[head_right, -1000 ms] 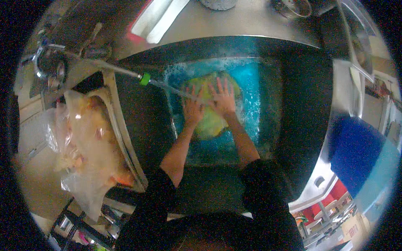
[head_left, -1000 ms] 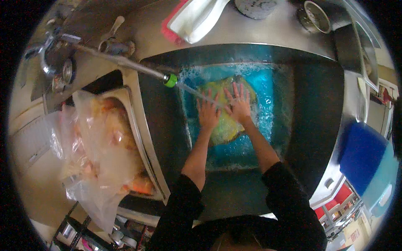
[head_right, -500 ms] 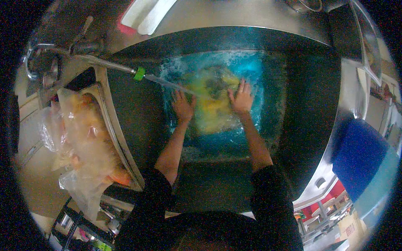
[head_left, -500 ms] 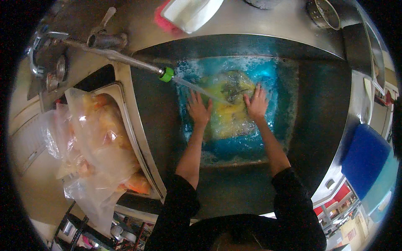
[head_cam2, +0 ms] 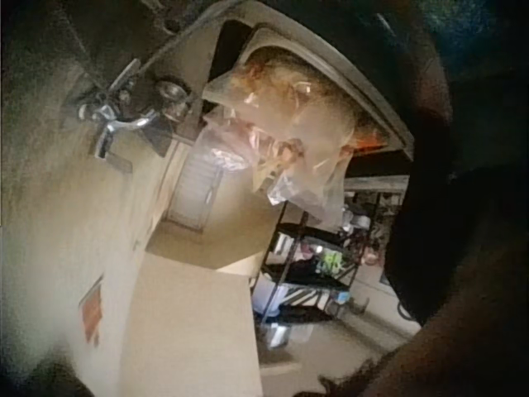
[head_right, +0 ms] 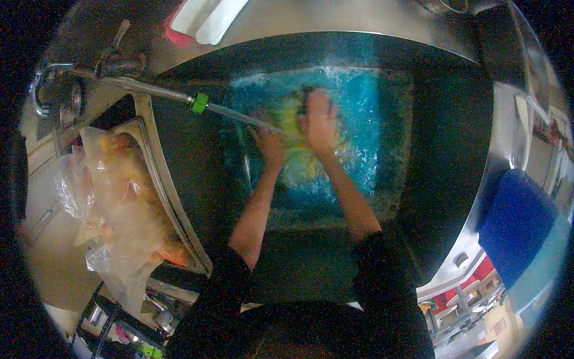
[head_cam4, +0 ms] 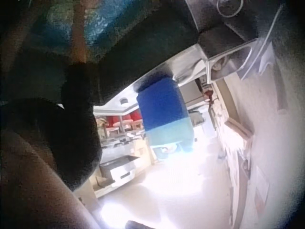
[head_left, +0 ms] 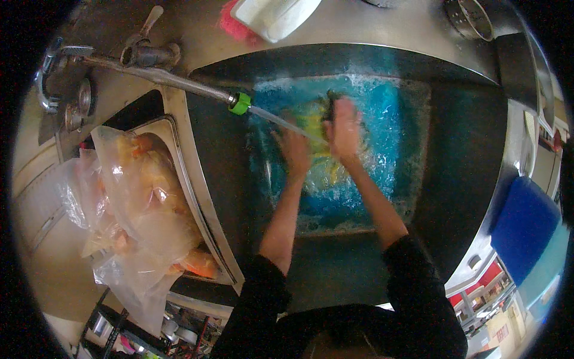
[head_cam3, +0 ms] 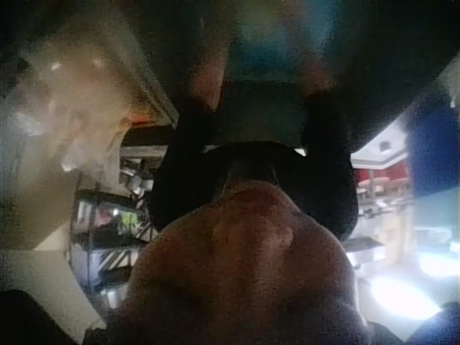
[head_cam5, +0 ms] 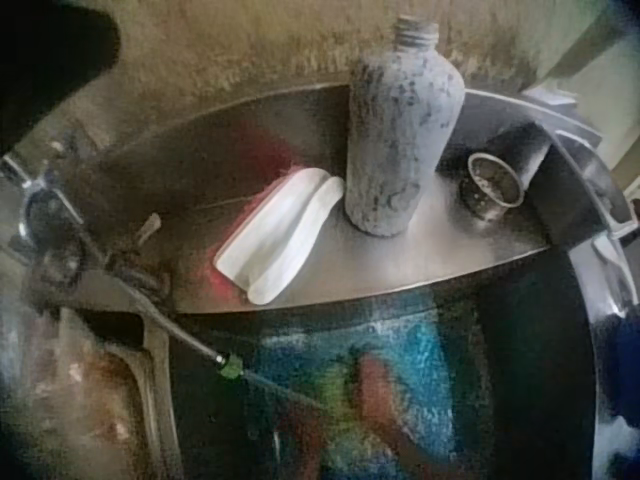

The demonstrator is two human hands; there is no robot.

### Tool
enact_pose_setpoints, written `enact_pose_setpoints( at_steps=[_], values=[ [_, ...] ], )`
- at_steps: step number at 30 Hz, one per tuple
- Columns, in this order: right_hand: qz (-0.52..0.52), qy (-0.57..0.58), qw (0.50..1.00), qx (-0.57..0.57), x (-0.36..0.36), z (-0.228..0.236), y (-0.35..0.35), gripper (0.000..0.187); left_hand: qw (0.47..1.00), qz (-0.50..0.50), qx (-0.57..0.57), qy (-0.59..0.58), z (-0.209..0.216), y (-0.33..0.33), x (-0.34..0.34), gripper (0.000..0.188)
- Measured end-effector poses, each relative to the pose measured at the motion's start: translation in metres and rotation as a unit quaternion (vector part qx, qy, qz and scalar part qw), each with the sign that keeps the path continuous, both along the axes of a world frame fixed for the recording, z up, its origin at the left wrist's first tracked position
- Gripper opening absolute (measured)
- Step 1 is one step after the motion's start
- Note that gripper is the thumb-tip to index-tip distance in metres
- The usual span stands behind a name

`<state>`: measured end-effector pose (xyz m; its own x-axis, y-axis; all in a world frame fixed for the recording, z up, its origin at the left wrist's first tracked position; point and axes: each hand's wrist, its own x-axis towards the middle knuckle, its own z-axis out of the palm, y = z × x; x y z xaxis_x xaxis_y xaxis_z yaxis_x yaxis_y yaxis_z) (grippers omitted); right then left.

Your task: The person assembles a table fan by attaching the front grille and securing it with zip ties. They then move to the sink, pour blue liquid into the basin, and wash a yellow sponge under running water.

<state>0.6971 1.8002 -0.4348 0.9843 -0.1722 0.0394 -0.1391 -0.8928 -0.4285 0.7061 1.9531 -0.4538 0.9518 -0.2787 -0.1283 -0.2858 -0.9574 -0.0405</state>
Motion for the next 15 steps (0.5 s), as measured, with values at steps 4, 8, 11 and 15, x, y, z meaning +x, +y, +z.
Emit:
enact_pose_setpoints(
  at_steps=[4,8,11,15],
  values=[
    [0.128,0.167,0.977,0.033,0.005,-0.008,0.001,0.058,0.956,-0.002,-0.269,0.116,0.001,-0.013,0.000,0.053],
    [-0.001,0.154,0.983,0.099,-0.008,-0.011,-0.032,0.052,0.929,0.133,-0.165,0.304,-0.008,0.036,0.011,0.049],
    [-0.015,0.060,0.996,-0.061,-0.019,-0.007,-0.021,0.046,0.984,-0.043,-0.099,-0.141,-0.015,0.036,0.003,0.042],
    [-0.155,0.012,0.902,0.402,-0.022,0.006,0.026,0.036,0.927,0.087,-0.321,-0.174,0.005,-0.014,-0.013,0.031]
  ],
)
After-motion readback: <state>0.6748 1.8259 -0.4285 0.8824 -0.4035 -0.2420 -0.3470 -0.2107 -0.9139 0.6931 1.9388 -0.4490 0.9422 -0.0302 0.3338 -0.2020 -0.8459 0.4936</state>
